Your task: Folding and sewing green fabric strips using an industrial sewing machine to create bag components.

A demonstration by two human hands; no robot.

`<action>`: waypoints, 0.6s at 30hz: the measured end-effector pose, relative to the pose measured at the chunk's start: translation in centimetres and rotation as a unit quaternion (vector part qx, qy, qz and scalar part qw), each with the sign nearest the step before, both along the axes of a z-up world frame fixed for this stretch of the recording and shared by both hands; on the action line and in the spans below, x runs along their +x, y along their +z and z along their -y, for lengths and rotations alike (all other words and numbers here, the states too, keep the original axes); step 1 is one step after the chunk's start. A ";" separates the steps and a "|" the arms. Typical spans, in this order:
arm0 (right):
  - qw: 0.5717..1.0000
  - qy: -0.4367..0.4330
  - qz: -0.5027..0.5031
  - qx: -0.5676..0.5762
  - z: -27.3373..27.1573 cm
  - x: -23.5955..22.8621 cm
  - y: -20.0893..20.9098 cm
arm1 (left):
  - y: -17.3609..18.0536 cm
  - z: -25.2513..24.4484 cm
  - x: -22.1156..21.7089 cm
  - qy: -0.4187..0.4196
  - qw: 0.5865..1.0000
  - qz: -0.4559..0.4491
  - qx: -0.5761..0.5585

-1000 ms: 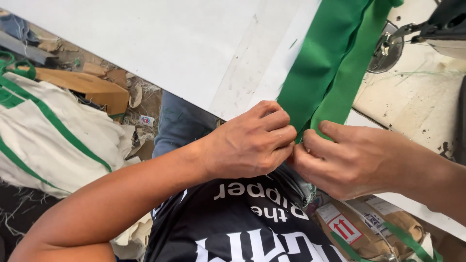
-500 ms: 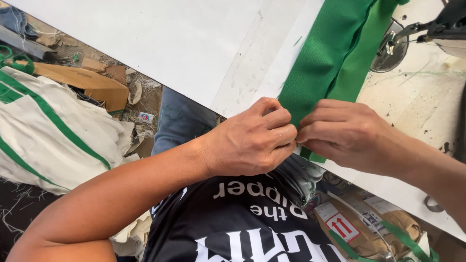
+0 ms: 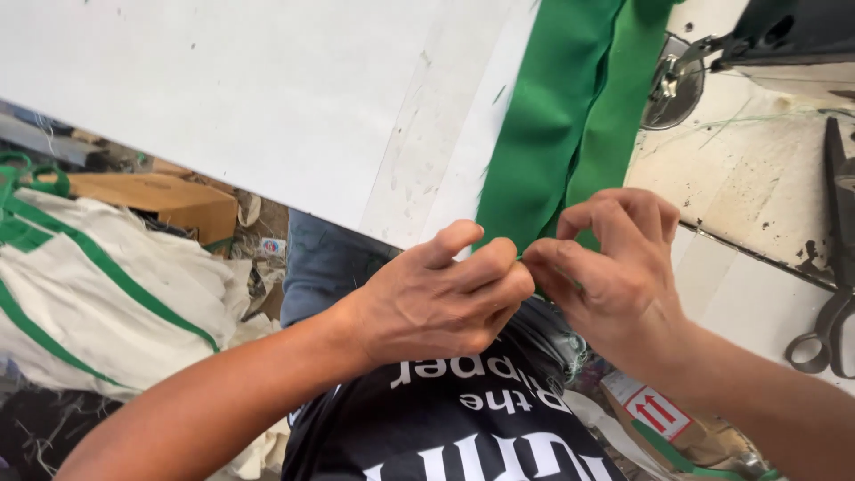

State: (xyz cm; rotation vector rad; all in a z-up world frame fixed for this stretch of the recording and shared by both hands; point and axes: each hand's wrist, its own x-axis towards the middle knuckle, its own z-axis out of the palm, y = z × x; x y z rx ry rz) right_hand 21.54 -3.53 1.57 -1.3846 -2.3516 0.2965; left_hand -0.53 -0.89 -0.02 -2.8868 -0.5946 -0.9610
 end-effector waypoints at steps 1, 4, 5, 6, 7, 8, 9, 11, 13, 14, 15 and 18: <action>1.000 -0.007 -0.001 0.003 0.2 0.0 -0.2 | 0.3 -0.3 0.1 -0.007 1.000 -0.001 0.003; 0.999 -0.005 -0.053 0.013 1.1 0.3 -0.8 | 0.9 -0.8 0.7 0.019 0.996 0.020 -0.086; 0.997 -0.016 -0.077 -0.009 1.6 0.5 -1.0 | 0.9 -0.9 0.8 0.024 0.994 0.018 -0.108; 0.994 -0.028 -0.100 -0.033 2.2 0.8 -1.2 | 0.9 -0.9 1.0 0.027 0.991 0.017 -0.132; 0.994 -0.033 -0.100 -0.034 2.4 0.7 -1.2 | 1.0 -0.9 1.0 0.022 0.991 0.017 -0.133; 0.993 -0.035 -0.111 -0.028 2.6 0.7 -1.3 | 1.0 -1.0 1.1 0.018 0.988 0.011 -0.150; 0.992 -0.036 -0.121 -0.022 2.8 0.7 -1.3 | 1.1 -1.0 1.1 0.013 0.986 0.006 -0.167; 0.994 -0.025 -0.110 0.001 2.9 0.7 -1.6 | 1.2 -0.9 1.3 0.015 0.982 0.010 -0.187; 0.994 -0.011 -0.101 0.027 2.6 0.6 -1.6 | 1.3 -0.9 1.5 0.021 0.979 0.012 -0.202; 0.995 -0.005 -0.091 0.034 2.5 0.6 -1.4 | 1.4 -0.9 1.5 0.025 0.975 0.018 -0.222; 0.996 0.001 -0.081 0.041 2.4 0.6 -1.3 | 1.3 -0.8 1.6 0.029 0.970 0.024 -0.242; 0.996 0.004 -0.080 0.028 2.0 0.7 -0.8 | 1.0 -0.8 1.6 0.012 0.957 0.055 -0.285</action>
